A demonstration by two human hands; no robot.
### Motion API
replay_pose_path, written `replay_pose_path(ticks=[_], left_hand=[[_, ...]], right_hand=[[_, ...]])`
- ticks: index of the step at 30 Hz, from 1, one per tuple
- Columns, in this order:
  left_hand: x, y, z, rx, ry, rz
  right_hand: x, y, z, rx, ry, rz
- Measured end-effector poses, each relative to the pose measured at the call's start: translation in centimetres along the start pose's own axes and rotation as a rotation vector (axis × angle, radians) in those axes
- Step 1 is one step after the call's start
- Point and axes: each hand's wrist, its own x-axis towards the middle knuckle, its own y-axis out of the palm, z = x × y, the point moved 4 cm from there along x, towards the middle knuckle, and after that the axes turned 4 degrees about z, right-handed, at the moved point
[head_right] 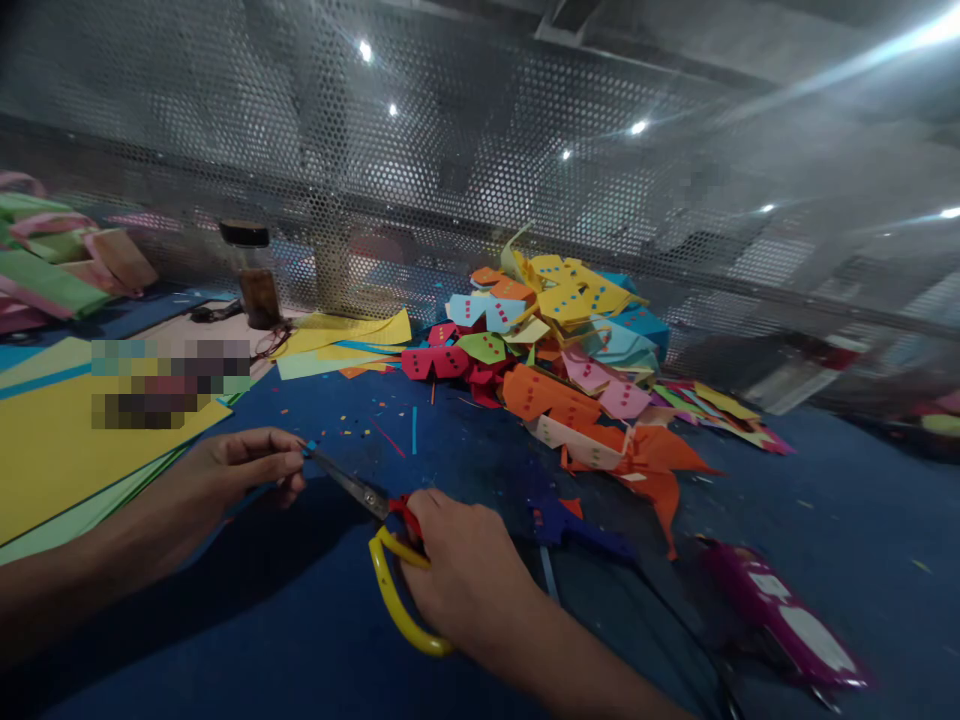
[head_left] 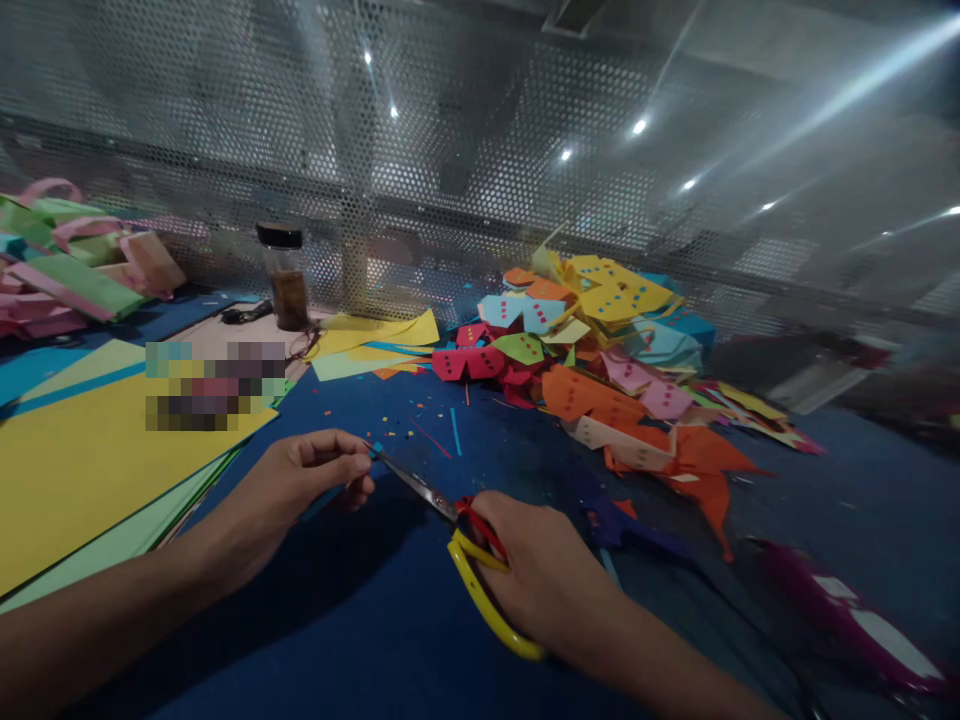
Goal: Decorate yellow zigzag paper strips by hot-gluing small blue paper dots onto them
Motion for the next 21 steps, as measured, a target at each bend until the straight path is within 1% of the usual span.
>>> replay_pose_path(ticks=[4, 10, 15, 21], left_hand=[[0.01, 0.00, 0.06, -0.011, -0.003, 0.005], [0.08, -0.04, 0.09, 0.015, 0.013, 0.025], [0.04, -0.03, 0.04, 0.004, 0.004, 0.008], [0.10, 0.01, -0.02, 0.012, 0.016, 0.030]], right_hand=[[0.03, 0.12, -0.10, -0.021, 0.003, -0.035], [0.08, 0.10, 0.03, -0.072, -0.010, -0.043], [0.06, 0.12, -0.02, -0.080, -0.023, -0.054], [0.24, 0.20, -0.12, -0.093, 0.002, -0.025]])
